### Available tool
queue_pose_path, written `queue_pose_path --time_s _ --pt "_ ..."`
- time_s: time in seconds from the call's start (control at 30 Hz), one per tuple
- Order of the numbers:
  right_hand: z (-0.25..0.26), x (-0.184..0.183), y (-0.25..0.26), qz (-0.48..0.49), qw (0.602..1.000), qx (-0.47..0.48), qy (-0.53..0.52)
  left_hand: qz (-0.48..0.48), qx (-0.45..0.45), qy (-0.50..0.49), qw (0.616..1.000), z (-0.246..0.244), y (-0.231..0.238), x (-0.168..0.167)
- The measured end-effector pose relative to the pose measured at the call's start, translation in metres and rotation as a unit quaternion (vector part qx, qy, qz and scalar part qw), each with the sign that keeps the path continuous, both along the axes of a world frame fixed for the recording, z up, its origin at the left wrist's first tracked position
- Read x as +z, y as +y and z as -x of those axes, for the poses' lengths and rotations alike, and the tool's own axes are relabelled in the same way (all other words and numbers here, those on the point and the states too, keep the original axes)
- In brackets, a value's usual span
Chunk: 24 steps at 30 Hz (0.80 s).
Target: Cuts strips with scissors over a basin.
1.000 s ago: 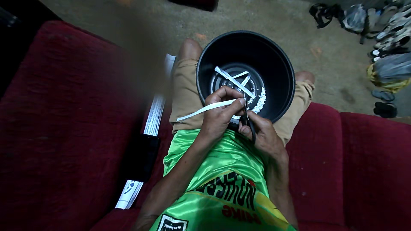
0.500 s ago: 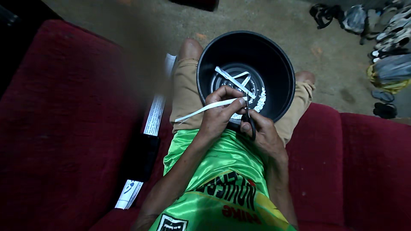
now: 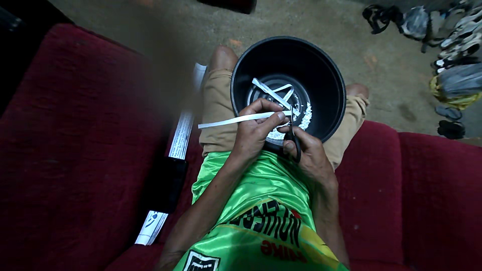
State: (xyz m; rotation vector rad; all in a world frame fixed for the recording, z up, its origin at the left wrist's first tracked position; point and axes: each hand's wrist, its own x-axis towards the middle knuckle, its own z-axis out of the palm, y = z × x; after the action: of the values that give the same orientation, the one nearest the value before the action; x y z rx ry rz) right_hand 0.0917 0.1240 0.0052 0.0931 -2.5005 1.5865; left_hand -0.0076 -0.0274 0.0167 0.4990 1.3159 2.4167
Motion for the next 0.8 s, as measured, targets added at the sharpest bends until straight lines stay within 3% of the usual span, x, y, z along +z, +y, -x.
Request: queue_pose_path --time_s 0.27,0.8 --pt "-0.0028 0.0002 0.0004 0.013 0.999 0.037 -0.015 -0.006 0.016 -0.004 1.000 -0.0021 0.0009 0.0031" --pt "0.0015 -0.0017 0.0017 -0.014 1.000 0.024 0.006 -0.002 0.007 0.000 1.000 -0.0055 0.0028 0.0023"
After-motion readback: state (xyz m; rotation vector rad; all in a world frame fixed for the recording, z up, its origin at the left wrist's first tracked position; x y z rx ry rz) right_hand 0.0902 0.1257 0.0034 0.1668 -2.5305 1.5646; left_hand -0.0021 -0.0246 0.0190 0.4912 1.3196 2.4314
